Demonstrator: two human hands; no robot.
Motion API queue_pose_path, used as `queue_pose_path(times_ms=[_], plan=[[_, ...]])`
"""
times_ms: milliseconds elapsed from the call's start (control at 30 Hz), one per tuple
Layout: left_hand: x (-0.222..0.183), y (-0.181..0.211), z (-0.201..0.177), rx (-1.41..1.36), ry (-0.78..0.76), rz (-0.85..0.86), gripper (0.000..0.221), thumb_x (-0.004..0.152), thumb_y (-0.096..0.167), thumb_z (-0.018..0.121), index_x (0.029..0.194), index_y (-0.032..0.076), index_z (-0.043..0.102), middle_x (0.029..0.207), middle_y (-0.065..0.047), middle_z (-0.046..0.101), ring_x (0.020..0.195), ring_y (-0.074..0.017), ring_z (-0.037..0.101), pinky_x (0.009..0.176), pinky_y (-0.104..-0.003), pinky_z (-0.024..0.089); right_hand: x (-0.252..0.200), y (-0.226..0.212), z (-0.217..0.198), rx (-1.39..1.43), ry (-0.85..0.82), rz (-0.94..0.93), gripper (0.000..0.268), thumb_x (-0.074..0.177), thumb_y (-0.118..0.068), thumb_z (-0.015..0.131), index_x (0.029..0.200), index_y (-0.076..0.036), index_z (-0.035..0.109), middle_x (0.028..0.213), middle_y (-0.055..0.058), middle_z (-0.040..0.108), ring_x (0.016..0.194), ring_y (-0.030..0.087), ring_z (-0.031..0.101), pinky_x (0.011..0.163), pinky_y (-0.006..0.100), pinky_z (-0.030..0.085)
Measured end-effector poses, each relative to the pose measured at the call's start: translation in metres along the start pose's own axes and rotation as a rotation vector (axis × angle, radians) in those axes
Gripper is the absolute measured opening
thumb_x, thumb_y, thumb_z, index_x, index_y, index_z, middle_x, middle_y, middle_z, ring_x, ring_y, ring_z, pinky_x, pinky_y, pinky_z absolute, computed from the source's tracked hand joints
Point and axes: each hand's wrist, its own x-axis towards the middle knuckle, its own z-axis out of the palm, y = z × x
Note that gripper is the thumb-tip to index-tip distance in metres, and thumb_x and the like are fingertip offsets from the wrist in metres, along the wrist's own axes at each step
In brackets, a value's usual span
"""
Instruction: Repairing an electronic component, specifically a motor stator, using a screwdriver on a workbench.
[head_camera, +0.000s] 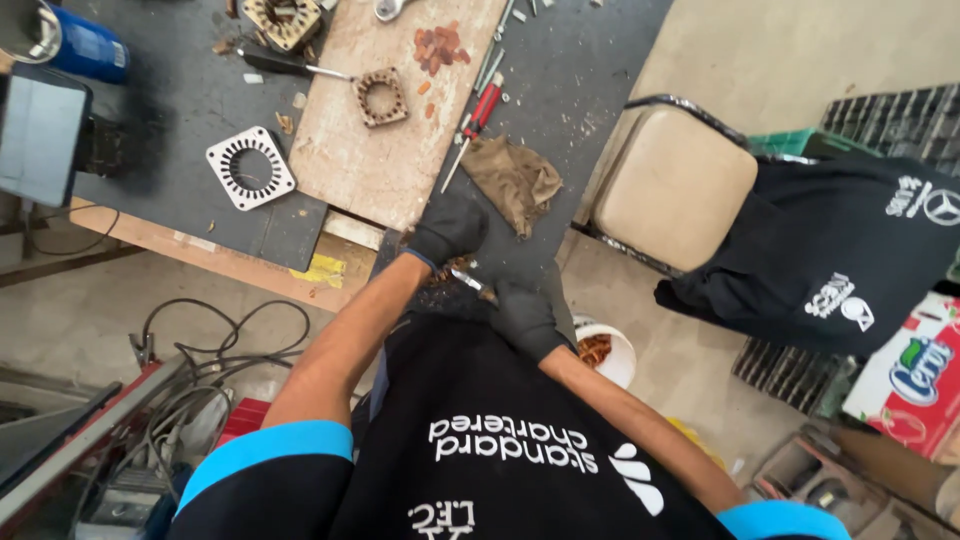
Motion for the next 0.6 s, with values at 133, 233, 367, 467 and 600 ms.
queue_pose_path(times_ms=[133,233,367,467,600], plan=[[0.022,0.006,-0.042,0.002,-0.293,-0.211,0.032,0.083,0.047,0.063,0.078,0.020,0.078,0.071,-0.005,0.071,0.079,-0.0290,0.073,0.078,-0.045,0.061,-0.006,0.010,0.008,0.020,-0.030,-0.004,0.054,0.093,-0.059,0.056,0.126,-0.016,0.056,0.101,0.016,0.076,0.095,0.036,0.074,0.077,0.053,0.060],[0.025,0.003,-0.039,0.043,-0.400,-0.259,0.032,0.082,0.052,0.062,0.083,0.026,0.080,0.076,0.004,0.074,0.087,-0.0207,0.076,0.082,-0.040,0.062,-0.010,0.016,0.014,-0.001,0.003,-0.053,0.059,0.093,-0.058,0.054,0.134,-0.015,0.053,0.105,0.018,0.076,0.096,0.039,0.074,0.077,0.054,0.059],[0.032,0.003,-0.040,0.037,-0.443,-0.290,0.039,0.082,0.057,0.061,0.082,0.023,0.079,0.078,0.000,0.074,0.086,-0.0246,0.076,0.082,-0.044,0.063,-0.006,0.014,0.017,-0.009,0.015,-0.040,0.060,0.093,-0.060,0.052,0.136,-0.018,0.051,0.105,0.017,0.076,0.095,0.038,0.074,0.077,0.053,0.059],[0.032,0.009,-0.047,0.024,-0.505,-0.328,0.043,0.082,0.058,0.061,0.085,0.021,0.081,0.080,-0.001,0.075,0.087,-0.0283,0.076,0.086,-0.045,0.063,-0.014,0.008,0.009,0.044,-0.050,-0.005,0.052,0.092,-0.059,0.053,0.125,-0.018,0.054,0.103,0.014,0.075,0.095,0.037,0.074,0.080,0.051,0.059],[0.042,0.007,-0.053,0.036,-0.521,-0.379,0.042,0.083,0.056,0.059,0.085,0.020,0.081,0.079,-0.003,0.075,0.083,-0.0299,0.076,0.083,-0.044,0.064,-0.011,0.010,0.004,0.020,0.034,-0.028,0.048,0.090,-0.057,0.059,0.121,-0.020,0.054,0.098,0.011,0.074,0.093,0.033,0.074,0.077,0.046,0.059]])
